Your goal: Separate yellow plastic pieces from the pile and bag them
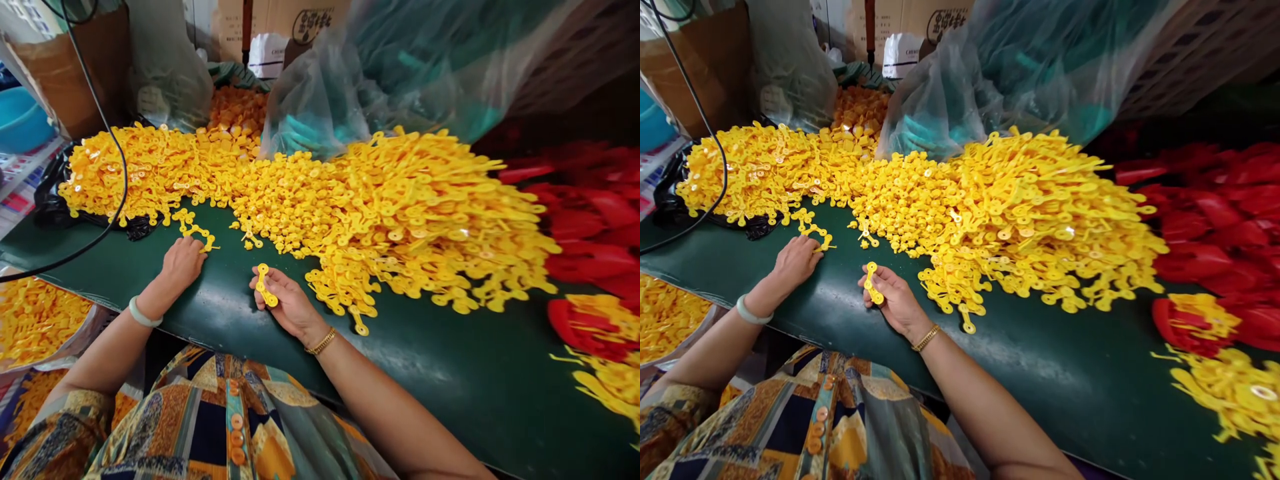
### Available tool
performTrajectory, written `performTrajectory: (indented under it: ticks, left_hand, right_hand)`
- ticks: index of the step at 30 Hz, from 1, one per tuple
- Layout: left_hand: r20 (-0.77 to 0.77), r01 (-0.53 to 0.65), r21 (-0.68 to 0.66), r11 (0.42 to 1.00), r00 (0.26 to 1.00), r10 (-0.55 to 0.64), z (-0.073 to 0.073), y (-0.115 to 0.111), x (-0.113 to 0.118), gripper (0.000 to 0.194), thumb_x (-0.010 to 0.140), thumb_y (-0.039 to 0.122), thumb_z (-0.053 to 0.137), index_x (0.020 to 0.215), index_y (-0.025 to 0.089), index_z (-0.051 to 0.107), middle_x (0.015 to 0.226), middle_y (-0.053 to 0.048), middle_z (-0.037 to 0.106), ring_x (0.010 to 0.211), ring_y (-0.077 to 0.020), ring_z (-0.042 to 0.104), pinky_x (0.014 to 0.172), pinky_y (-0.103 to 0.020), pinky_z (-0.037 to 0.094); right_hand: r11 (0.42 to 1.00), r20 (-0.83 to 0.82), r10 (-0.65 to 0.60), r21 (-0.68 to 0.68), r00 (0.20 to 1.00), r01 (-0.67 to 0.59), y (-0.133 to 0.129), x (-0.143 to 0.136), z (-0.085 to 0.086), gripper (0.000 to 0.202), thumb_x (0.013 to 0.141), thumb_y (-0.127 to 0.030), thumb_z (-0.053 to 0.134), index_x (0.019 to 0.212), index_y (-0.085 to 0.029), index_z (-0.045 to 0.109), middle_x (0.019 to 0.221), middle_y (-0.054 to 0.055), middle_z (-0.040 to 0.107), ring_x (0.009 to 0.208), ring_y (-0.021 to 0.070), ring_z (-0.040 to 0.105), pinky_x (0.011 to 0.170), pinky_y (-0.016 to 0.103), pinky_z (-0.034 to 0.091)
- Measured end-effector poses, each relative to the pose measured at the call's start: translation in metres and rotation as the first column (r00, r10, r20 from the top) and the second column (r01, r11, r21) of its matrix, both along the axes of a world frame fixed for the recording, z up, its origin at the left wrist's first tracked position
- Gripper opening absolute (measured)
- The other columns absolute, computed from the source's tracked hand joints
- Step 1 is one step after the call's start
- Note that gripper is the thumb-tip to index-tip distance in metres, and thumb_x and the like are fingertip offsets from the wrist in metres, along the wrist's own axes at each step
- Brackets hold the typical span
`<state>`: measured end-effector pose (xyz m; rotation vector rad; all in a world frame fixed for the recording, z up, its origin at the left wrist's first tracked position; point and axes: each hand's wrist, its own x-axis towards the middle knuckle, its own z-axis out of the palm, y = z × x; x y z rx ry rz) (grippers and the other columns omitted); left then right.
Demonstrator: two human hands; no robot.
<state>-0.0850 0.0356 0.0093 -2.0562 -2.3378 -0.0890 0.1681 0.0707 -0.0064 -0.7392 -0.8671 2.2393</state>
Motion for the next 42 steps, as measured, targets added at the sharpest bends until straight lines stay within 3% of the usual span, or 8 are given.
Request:
performTrajectory:
  ticks: [8,12,18,24,27,32,34,42]
  left_hand:
    - [0.402,0.176,0.149,0.973,0.888,-0.222,0.007,0.028,0.042,0.025,0.095,0.026,0.045,0.11,0.017,0.064,0.101,-0.011,0.061,0.098,-0.0231,0.058,0.087,-0.035,0.046]
    - [0.704,0.206,0.182,0.961,0.656,-0.274,0.006,0.045,0.073,0.026,0.094,0.025,0.047,0.11,0.017,0.066,0.103,-0.01,0.063,0.098,-0.0205,0.06,0.088,-0.033,0.047]
    - [0.992,0.262,0.011,0.965,0.122,-0.044,0.003,0.02,0.087,0.045,0.091,0.045,0.054,0.121,0.014,0.065,0.095,-0.008,0.068,0.09,-0.019,0.061,0.083,-0.031,0.047]
    - [0.997,0.066,0.001,0.998,-0.082,0.004,-0.009,-0.015,0.086,0.046,0.085,0.05,0.063,0.113,0.014,0.068,0.089,-0.006,0.067,0.079,-0.0156,0.059,0.076,-0.028,0.046]
    - [0.978,-0.071,0.019,0.997,-0.205,-0.033,-0.014,-0.017,0.079,0.041,0.085,0.05,0.063,0.108,0.016,0.066,0.099,-0.007,0.069,0.087,-0.0167,0.062,0.082,-0.029,0.047]
    - [0.913,-0.161,-0.078,0.984,-0.407,0.006,-0.019,-0.012,0.067,0.045,0.079,0.047,0.071,0.109,0.014,0.062,0.081,-0.004,0.07,0.074,-0.0155,0.064,0.073,-0.029,0.049]
    - [0.901,-0.143,-0.094,0.985,-0.434,0.023,-0.019,-0.011,0.066,0.048,0.076,0.044,0.075,0.111,0.014,0.062,0.078,-0.004,0.07,0.072,-0.0152,0.065,0.072,-0.029,0.049]
    - [0.855,-0.13,-0.142,0.981,-0.516,0.056,-0.017,-0.013,0.063,0.051,0.069,0.038,0.081,0.111,0.014,0.064,0.079,-0.004,0.07,0.065,-0.0137,0.066,0.069,-0.029,0.051]
  right_hand:
    - [0.998,-0.032,0.006,-0.062,0.999,-0.008,0.003,-0.001,-0.003,0.032,0.075,-0.031,0.078,0.103,-0.019,0.069,0.081,0.001,0.069,0.063,0.0123,0.064,0.06,0.027,0.05]
    - [0.997,-0.014,-0.004,-0.076,1.0,0.003,0.005,0.003,-0.001,0.033,0.074,-0.032,0.08,0.102,-0.019,0.069,0.08,0.002,0.071,0.063,0.0123,0.065,0.061,0.026,0.051]
    - [0.998,0.024,-0.016,-0.053,1.0,0.018,0.006,0.006,-0.002,0.026,0.072,-0.035,0.08,0.088,-0.018,0.068,0.079,0.003,0.071,0.061,0.0122,0.065,0.056,0.024,0.052]
    - [0.981,0.227,0.06,0.165,0.972,-0.099,-0.004,-0.005,-0.004,0.027,0.084,-0.045,0.066,0.088,-0.019,0.065,0.074,0.001,0.067,0.058,0.0127,0.062,0.058,0.028,0.053]
    - [0.802,0.502,-0.014,0.522,0.864,-0.291,0.007,-0.006,0.002,0.025,0.094,-0.04,0.053,0.1,-0.021,0.067,0.08,0.002,0.068,0.066,0.0154,0.065,0.067,0.031,0.053]
    - [0.088,0.513,-0.544,0.821,0.664,-0.564,0.056,-0.016,0.011,0.022,0.095,-0.021,0.051,0.109,-0.02,0.067,0.103,0.01,0.067,0.097,0.024,0.057,0.088,0.038,0.045]
    - [-0.077,0.479,-0.636,0.74,0.605,-0.668,0.073,-0.025,0.011,0.015,0.092,-0.02,0.057,0.1,-0.02,0.068,0.097,0.011,0.066,0.092,0.0249,0.054,0.083,0.038,0.043]
    - [-0.228,0.451,-0.569,0.717,0.688,-0.659,0.079,-0.033,-0.004,0.011,0.091,-0.021,0.055,0.096,-0.017,0.064,0.099,0.012,0.065,0.096,0.0262,0.052,0.088,0.041,0.04]
